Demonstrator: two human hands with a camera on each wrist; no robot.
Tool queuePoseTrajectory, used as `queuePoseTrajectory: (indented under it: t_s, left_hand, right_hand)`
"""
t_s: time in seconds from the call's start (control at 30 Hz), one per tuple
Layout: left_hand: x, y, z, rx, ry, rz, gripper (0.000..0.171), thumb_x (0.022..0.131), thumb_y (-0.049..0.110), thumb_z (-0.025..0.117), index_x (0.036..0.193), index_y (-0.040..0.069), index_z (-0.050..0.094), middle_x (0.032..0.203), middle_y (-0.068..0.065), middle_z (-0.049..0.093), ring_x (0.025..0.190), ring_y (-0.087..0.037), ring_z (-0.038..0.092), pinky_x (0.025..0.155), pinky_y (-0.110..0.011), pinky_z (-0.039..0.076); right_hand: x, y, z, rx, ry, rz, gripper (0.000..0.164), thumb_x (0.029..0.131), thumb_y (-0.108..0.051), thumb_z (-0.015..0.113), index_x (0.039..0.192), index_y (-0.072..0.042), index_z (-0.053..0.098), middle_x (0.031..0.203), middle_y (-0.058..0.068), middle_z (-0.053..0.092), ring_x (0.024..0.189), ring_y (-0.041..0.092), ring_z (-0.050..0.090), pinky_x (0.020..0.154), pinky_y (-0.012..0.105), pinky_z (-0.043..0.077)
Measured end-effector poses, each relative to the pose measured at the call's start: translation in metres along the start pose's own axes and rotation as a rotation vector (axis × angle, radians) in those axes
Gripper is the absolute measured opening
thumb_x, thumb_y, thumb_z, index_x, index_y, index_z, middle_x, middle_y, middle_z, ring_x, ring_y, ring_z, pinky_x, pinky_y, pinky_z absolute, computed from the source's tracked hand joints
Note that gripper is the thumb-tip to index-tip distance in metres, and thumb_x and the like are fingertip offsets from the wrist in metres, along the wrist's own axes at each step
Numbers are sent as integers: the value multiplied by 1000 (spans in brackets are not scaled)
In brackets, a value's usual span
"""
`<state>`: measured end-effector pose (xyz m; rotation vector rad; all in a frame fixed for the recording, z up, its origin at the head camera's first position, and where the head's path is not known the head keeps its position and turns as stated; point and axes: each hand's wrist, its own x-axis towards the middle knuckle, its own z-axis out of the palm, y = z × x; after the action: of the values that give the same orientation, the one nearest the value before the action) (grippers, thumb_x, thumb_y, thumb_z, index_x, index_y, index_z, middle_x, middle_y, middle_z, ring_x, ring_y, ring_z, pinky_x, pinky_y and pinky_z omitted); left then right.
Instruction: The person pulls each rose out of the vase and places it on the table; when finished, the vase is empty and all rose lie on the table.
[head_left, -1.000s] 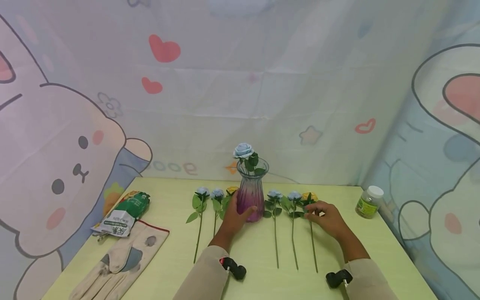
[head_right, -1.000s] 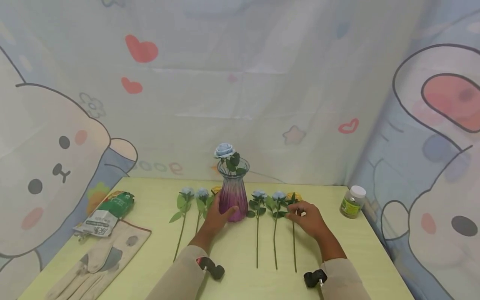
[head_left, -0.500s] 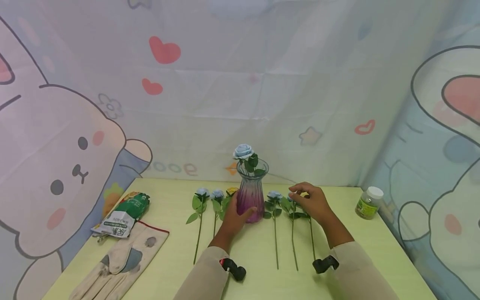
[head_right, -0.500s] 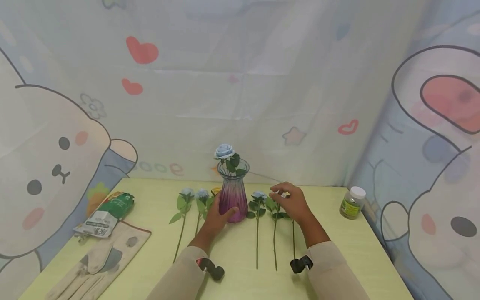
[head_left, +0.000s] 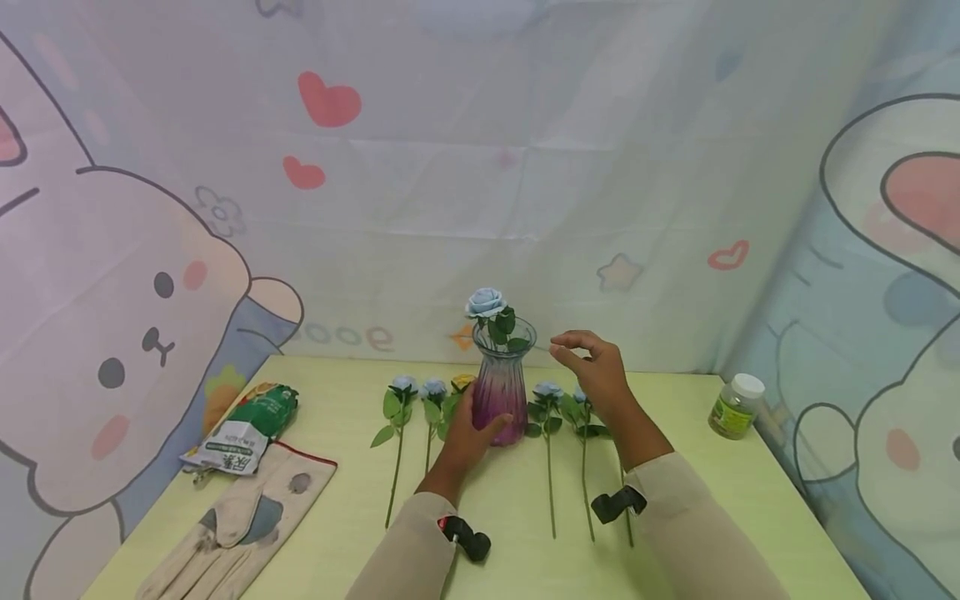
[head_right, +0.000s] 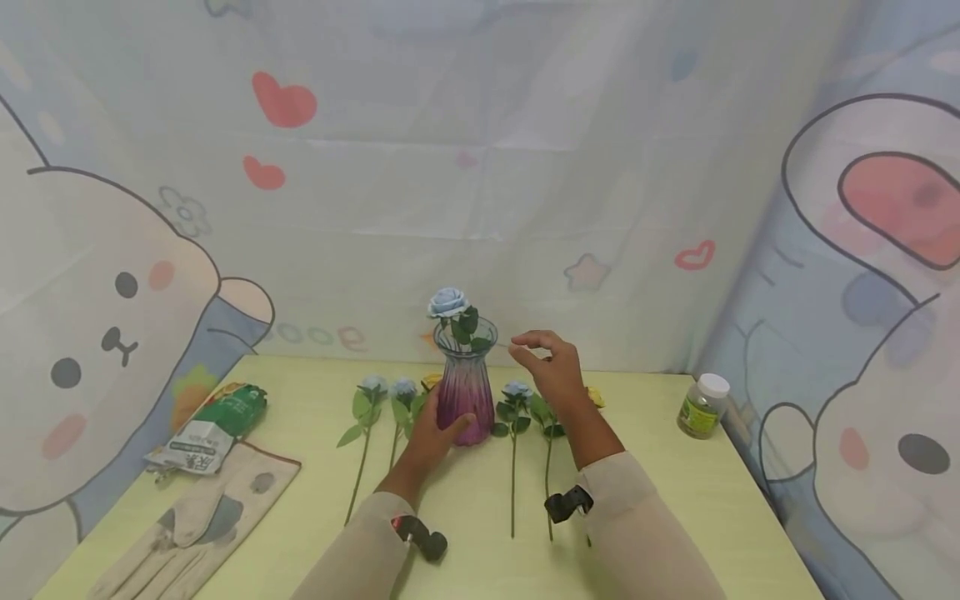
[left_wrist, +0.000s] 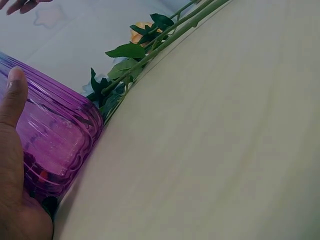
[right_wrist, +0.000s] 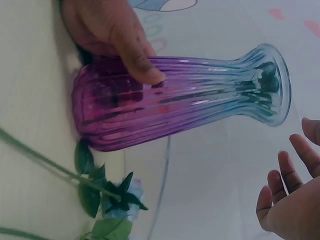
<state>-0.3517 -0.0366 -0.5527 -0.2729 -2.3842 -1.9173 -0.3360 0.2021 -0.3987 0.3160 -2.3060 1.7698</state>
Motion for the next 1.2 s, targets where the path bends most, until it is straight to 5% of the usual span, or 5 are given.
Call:
queuePoseTrajectory:
  t_s: [0.37, 0.57, 0.87, 1.2]
  left_hand:
    - [2, 2, -2, 9, -3, 27, 114, 94, 59, 82, 176, 13, 17, 179, -18, 32, 164, -45, 34, 133, -66, 29]
    - [2, 2, -2, -5, -6, 25, 114, 94, 58, 82, 176, 12, 17, 179, -18, 31, 164, -44, 34, 133, -66, 29]
    - [2, 0, -3, -23, -9, 37, 115, 94, 55, 84, 176, 11, 17, 179, -17, 32, 164, -43, 34, 134, -65, 28]
    - [0, -1, -1, -4, 5, 13, 115, 93, 58, 83, 176, 13, 18, 178, -18, 32, 165, -44, 33, 134, -65, 27]
  right_hand:
    - [25, -19, 27, 63, -4, -11, 34, 105, -24, 75, 130, 0, 75, 154, 14, 60, 160, 33, 40, 130, 65, 34]
    - [33, -27, 44, 49, 10, -1, 31, 104, -22, 76, 127, -2, 76, 153, 15, 59, 155, 36, 44, 127, 65, 40]
    - [41, -36, 58, -16, 32, -2, 34, 104, -30, 77, 127, -6, 78, 162, 17, 53, 156, 38, 41, 125, 66, 41]
    - [38, -44, 69, -115, 71, -9, 23, 107, -24, 73, 119, -5, 78, 148, 15, 59, 147, 38, 50, 123, 63, 43]
